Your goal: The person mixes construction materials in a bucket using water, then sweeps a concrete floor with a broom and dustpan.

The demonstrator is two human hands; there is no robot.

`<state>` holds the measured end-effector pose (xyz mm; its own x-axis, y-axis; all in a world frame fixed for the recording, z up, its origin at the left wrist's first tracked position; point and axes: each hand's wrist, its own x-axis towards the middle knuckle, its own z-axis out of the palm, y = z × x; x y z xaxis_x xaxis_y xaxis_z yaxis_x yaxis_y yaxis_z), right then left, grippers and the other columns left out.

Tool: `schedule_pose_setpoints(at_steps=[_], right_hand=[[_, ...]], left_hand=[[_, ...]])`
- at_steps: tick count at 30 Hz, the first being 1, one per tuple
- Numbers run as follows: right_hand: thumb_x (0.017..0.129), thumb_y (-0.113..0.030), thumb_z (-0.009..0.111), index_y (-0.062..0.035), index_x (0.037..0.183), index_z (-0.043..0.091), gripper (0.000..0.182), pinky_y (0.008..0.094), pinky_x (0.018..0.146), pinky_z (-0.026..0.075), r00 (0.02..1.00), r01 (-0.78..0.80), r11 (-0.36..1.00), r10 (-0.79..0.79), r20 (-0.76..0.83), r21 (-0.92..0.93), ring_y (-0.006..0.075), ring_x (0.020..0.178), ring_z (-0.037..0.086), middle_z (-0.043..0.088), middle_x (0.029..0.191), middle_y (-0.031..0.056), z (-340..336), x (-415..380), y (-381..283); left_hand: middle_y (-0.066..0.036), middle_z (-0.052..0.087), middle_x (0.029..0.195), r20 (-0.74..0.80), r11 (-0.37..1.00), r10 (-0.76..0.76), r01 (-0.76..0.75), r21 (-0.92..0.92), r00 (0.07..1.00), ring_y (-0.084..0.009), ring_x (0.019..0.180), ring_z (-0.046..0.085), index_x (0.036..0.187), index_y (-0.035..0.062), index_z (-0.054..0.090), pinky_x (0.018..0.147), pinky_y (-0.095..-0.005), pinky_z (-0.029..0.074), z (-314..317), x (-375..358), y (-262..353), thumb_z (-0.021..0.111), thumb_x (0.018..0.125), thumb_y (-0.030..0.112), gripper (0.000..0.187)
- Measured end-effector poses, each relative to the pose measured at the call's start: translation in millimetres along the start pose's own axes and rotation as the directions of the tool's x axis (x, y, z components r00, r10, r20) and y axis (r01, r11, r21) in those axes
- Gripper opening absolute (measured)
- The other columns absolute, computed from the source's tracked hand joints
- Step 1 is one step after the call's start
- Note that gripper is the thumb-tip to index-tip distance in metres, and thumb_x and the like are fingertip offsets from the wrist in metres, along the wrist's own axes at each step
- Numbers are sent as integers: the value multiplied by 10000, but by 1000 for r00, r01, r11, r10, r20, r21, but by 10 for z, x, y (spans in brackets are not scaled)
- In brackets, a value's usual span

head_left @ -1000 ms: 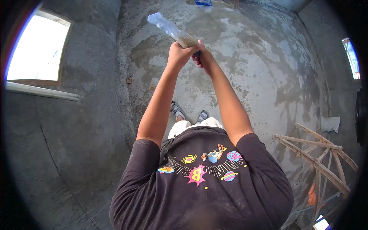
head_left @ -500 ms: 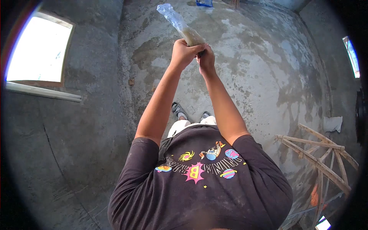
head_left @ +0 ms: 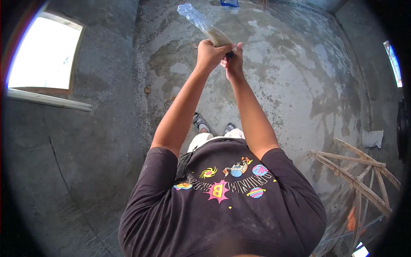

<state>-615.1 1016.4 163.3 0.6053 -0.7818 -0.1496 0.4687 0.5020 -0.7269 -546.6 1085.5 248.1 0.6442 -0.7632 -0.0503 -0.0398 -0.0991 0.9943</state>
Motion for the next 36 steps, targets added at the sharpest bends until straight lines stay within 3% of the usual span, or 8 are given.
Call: schedule_pose_setpoints(at_steps=[1,6,9,16,22,28,31,36], right_hand=[[918,-689,185,-64,926,505,702,266,471,331,958,-245,967,230,173,71,106,532,419,457,647,18,-82,0,-75],[878,-742,148,-86,1057,475,754,259,504,366,922,-328,944,325,208,-22,114,570,453,498,726,35,-212,-45,-210],[938,-580,363,-89,1116,533,550,302,648,452,926,-378,895,370,-79,-238,136,689,524,563,815,45,-369,-46,-194],[923,-435,539,-107,1064,559,358,267,676,478,903,-419,904,424,67,-85,133,805,601,632,933,64,-517,-167,-419],[901,-303,626,-90,1061,587,269,256,630,491,952,-247,969,243,185,-3,167,752,630,677,893,83,-738,-129,-862],[879,-231,658,-54,1123,631,302,298,806,484,935,-39,991,81,346,-129,147,964,608,674,1027,40,-915,-338,-1531],[850,-195,695,-57,1129,645,315,289,878,475,920,280,704,-4,391,-652,112,977,604,675,1039,19,-1020,-319,-1867],[842,-190,707,-39,1129,652,329,279,909,462,933,308,583,-30,359,-752,110,986,616,683,1042,28,-1046,-386,-2296]], left_hand=[[-79,678,711,-19,998,-12,13,60,1000,-112,616,621,773,-42,687,555,-271,496,-6,3,25,804,695,157,244],[-70,670,680,-31,999,39,-38,33,999,-102,572,606,757,-29,685,518,-264,478,-46,100,19,797,699,167,233],[-63,666,667,-19,993,35,-32,114,999,-105,554,603,755,-19,687,510,-267,477,-59,107,71,797,696,190,243],[-77,666,660,135,944,67,-106,312,989,-129,573,629,766,-11,689,539,-288,496,50,275,142,814,657,283,337],[-65,671,667,307,895,92,-214,391,947,-152,597,641,770,8,699,580,-291,506,421,400,344,808,665,286,317],[-78,679,709,440,927,162,-289,239,883,-143,628,652,798,3,702,603,-291,521,903,512,555,825,644,297,354],[-86,675,700,568,859,221,-434,271,793,-146,631,658,815,-15,698,597,-284,534,1081,479,754,832,637,275,366],[-67,604,545,623,841,252,-486,236,740,-142,506,582,603,-24,634,489,-305,460,1363,480,1072,817,660,402,467]])
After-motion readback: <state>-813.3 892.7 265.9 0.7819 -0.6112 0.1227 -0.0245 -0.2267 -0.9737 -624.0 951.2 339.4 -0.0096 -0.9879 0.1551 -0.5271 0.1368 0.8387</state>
